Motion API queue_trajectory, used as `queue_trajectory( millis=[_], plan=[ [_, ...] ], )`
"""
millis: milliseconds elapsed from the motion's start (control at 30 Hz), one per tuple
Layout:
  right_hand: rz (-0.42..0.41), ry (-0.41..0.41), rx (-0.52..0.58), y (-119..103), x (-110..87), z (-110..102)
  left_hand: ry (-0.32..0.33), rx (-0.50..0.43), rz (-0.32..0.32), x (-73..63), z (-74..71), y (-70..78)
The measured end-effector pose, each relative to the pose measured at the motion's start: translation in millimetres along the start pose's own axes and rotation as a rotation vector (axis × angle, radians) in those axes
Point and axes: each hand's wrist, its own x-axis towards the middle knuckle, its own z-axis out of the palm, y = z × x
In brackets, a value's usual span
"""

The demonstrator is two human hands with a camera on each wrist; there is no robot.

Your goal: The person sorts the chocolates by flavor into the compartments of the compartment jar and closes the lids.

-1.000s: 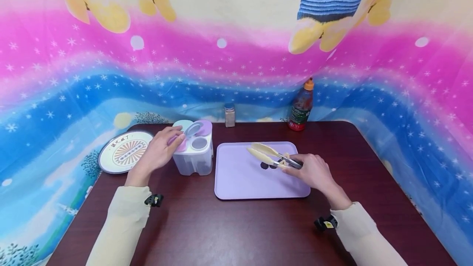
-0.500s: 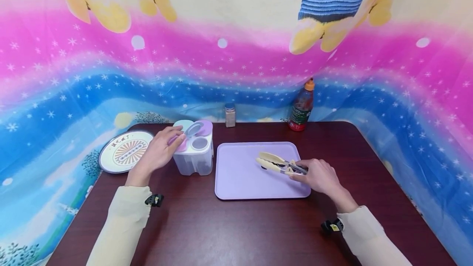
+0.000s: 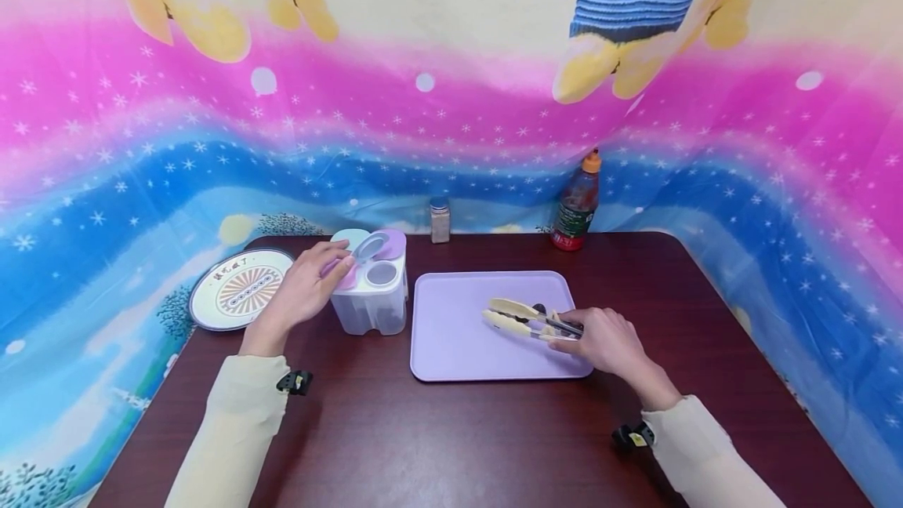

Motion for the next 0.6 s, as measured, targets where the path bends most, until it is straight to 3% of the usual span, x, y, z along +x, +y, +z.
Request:
queue_trajectory(
  millis=[600],
  plan=[
    [-0.028, 0.001, -0.025, 4.1, 0.5, 4.6, -0.013, 0.002, -0.013, -0.1, -1.3, 0.3]
  ],
)
